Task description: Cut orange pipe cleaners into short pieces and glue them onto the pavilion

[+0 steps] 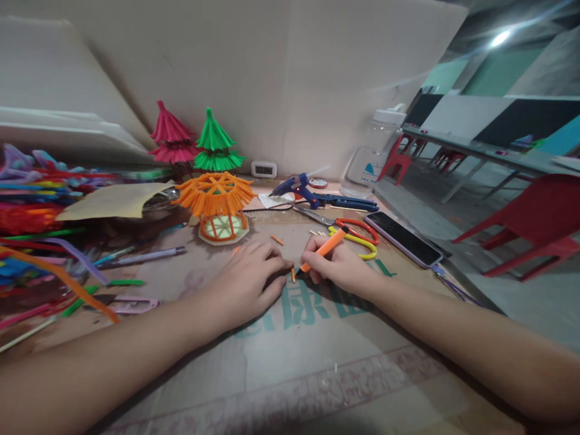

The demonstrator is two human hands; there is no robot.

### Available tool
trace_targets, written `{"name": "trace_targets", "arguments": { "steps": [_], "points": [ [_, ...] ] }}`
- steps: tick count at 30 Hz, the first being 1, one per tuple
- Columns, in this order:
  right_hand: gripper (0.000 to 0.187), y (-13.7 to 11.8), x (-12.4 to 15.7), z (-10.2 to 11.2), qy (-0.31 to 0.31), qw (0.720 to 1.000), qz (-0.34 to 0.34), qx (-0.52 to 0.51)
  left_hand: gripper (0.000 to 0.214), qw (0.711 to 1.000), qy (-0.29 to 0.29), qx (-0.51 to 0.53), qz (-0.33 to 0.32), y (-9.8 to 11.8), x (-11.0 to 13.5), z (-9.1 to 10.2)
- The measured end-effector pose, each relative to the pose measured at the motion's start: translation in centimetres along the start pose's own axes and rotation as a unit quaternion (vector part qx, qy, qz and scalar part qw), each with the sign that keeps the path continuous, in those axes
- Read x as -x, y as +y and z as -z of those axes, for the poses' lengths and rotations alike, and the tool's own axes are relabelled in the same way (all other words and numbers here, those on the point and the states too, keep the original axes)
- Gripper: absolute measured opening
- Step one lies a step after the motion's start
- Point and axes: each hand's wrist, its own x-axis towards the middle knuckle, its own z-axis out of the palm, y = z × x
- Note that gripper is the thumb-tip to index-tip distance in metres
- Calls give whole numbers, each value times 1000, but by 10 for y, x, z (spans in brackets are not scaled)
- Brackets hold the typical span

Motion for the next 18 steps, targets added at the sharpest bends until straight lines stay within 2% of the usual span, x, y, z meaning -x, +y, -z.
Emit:
{"name": "trace_targets", "arguments": {
  "steps": [4,13,18],
  "points": [
    [18,-1,-1,0,15,1000,8,6,26,1000,-3,-1,2,0,0,1],
    [18,3,3,1,-32,999,-5,-9,30,1000,-9,-7,1,0,0,1],
    [18,1,1,0,8,1000,1,4,29,1000,-13,-8,3,0,0,1]
  ]
}}
